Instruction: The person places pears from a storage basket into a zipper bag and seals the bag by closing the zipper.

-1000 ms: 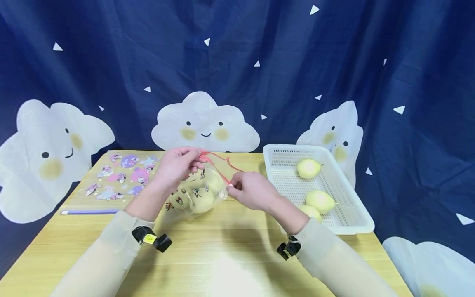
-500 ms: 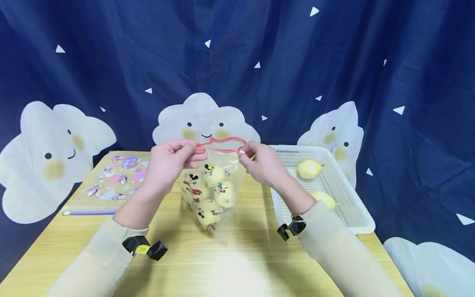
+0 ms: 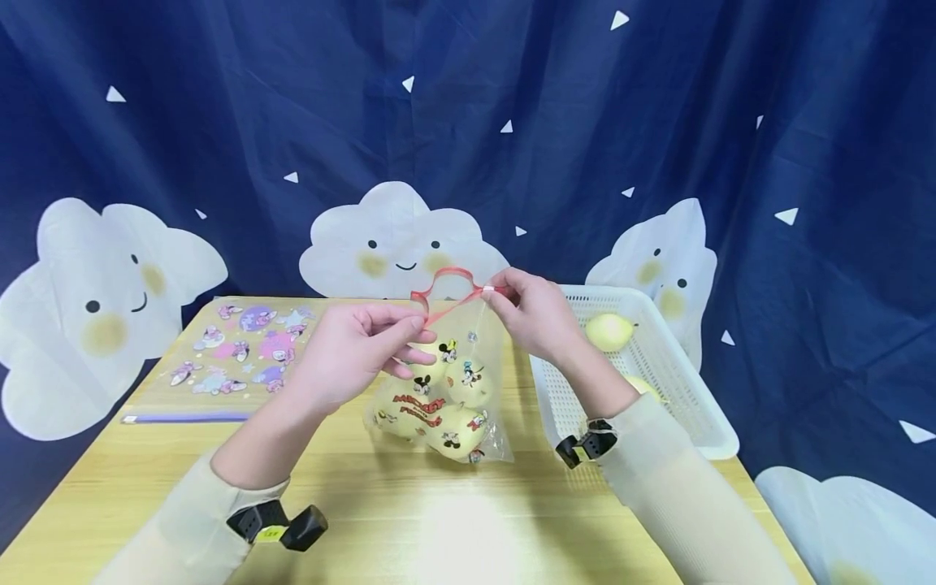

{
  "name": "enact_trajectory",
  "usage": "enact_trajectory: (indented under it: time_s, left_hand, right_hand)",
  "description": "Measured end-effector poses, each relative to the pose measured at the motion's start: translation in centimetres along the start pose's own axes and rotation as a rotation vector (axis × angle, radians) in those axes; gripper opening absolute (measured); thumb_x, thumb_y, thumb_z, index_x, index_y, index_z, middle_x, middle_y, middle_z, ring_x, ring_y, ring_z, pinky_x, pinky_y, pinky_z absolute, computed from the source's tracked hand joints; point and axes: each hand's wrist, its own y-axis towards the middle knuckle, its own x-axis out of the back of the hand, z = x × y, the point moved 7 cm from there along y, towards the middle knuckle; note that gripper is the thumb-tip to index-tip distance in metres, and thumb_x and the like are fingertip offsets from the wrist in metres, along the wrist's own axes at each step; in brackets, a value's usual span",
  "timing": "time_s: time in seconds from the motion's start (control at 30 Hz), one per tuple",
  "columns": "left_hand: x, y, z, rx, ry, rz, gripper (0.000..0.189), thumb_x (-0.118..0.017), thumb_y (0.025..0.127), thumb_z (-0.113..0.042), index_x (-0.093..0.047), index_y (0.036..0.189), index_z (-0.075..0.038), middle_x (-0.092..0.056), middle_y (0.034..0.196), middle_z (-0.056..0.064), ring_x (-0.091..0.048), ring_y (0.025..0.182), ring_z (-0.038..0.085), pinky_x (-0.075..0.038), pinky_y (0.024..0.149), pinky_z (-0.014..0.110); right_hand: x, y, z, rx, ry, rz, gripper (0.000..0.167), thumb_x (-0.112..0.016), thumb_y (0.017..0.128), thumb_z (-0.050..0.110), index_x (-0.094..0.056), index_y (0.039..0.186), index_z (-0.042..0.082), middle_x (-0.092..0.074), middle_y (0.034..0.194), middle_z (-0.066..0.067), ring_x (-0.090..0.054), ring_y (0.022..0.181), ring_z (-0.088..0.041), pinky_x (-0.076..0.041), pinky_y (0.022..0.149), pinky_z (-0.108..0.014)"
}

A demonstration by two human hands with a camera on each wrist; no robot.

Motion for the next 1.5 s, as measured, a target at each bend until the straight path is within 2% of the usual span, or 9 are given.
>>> enact_trajectory:
  time_s: [0.17, 0.4, 0.6, 0.7, 0.9, 1.0, 1.1, 1.27, 1.5]
  left_hand:
    - [-0.8, -0.8, -0.3, 0.01, -0.009, 0.043, 0.025, -0.068, 0.11, -0.016, -0.08, 0.127, -0.002, -0.083, 0.114, 0.017, -0.085, 0.093, 0.023, -0.071, 0.073, 0.036]
    - [-2.1, -1.3, 0.2, 0.035, 0.006, 0.161, 0.034, -0.064, 0.111, -0.013, -0.071, 0.141, 0.003, -0.081, 0.123, 0.02, -0.085, 0.099, 0.026, -0.071, 0.076, 0.038]
    - [-1.3, -1.1, 0.9, 0.026, 0.025, 0.213, 0.038, -0.064, 0.112, -0.019, -0.068, 0.145, 0.0, -0.081, 0.122, 0.02, -0.085, 0.096, 0.027, -0.071, 0.073, 0.041]
    - [0.3, -0.5, 1.1, -0.002, 0.069, 0.178, 0.034, -0.062, 0.112, -0.023, -0.073, 0.14, -0.007, -0.084, 0.112, 0.014, -0.084, 0.086, 0.024, -0.07, 0.068, 0.041]
    - [5.6, 2.0, 2.7, -0.046, 0.062, -0.096, 0.028, -0.06, 0.11, -0.018, -0.078, 0.126, -0.004, -0.081, 0.089, 0.002, -0.076, 0.068, 0.014, -0.058, 0.058, 0.024]
    - [7.1, 3.2, 4.4, -0.025, 0.056, -0.171, 0.028, -0.06, 0.111, -0.018, -0.077, 0.127, -0.003, -0.079, 0.091, 0.0, -0.075, 0.07, 0.011, -0.055, 0.059, 0.022]
    - [7.3, 4.1, 6.1, 0.004, 0.104, -0.148, 0.029, -0.063, 0.11, -0.02, -0.075, 0.132, -0.004, -0.078, 0.102, 0.006, -0.075, 0.079, 0.011, -0.056, 0.063, 0.023]
    - [5.8, 5.3, 7.9, 0.007, 0.184, -0.056, 0.035, -0.069, 0.108, -0.027, -0.075, 0.136, -0.006, -0.077, 0.121, 0.016, -0.074, 0.097, 0.018, -0.059, 0.071, 0.025]
    - [4.5, 6.1, 8.1, -0.005, 0.176, -0.074, 0.027, -0.076, 0.105, -0.027, -0.081, 0.125, -0.01, -0.078, 0.111, 0.01, -0.068, 0.097, 0.02, -0.06, 0.072, 0.026]
  right_hand:
    - [-0.1, -0.1, 0.2, 0.011, 0.016, 0.005, 0.02, -0.069, 0.111, 0.028, -0.076, 0.117, 0.01, -0.078, 0.1, -0.009, -0.068, 0.086, -0.024, -0.054, 0.072, -0.033]
    - [-0.6, -0.8, -0.5, -0.017, -0.008, 0.069, 0.02, -0.068, 0.111, 0.028, -0.076, 0.117, 0.011, -0.076, 0.096, -0.008, -0.066, 0.083, -0.023, -0.054, 0.071, -0.034]
    - [-0.9, -1.4, -1.5, -0.016, -0.014, 0.088, 0.019, -0.068, 0.111, 0.027, -0.076, 0.115, 0.011, -0.076, 0.095, -0.007, -0.067, 0.083, -0.02, -0.054, 0.074, -0.033]
    - [-0.8, -1.6, -1.8, -0.014, -0.006, 0.089, 0.017, -0.067, 0.111, 0.027, -0.076, 0.114, 0.012, -0.076, 0.095, -0.006, -0.066, 0.083, -0.02, -0.054, 0.074, -0.033]
    - [-0.9, -1.7, -2.1, -0.021, 0.005, 0.097, 0.016, -0.067, 0.111, 0.026, -0.075, 0.113, 0.013, -0.074, 0.093, -0.005, -0.065, 0.082, -0.02, -0.053, 0.071, -0.032]
    - [-1.0, -1.8, -2.2, -0.03, 0.012, 0.109, 0.016, -0.067, 0.111, 0.027, -0.076, 0.112, 0.013, -0.074, 0.092, -0.005, -0.064, 0.082, -0.02, -0.053, 0.07, -0.031]
    - [-1.1, -1.8, -2.2, -0.037, 0.011, 0.113, 0.016, -0.067, 0.111, 0.026, -0.076, 0.112, 0.014, -0.073, 0.092, -0.005, -0.064, 0.082, -0.02, -0.053, 0.07, -0.032]
    - [-1.1, -1.9, -2.3, -0.043, 0.008, 0.116, 0.017, -0.067, 0.111, 0.027, -0.076, 0.114, 0.013, -0.074, 0.092, -0.005, -0.065, 0.081, -0.02, -0.054, 0.069, -0.031]
    - [-1.0, -2.0, -2.2, -0.043, 0.011, 0.115, 0.017, -0.067, 0.111, 0.026, -0.076, 0.115, 0.012, -0.074, 0.092, -0.006, -0.065, 0.081, -0.02, -0.054, 0.069, -0.031]
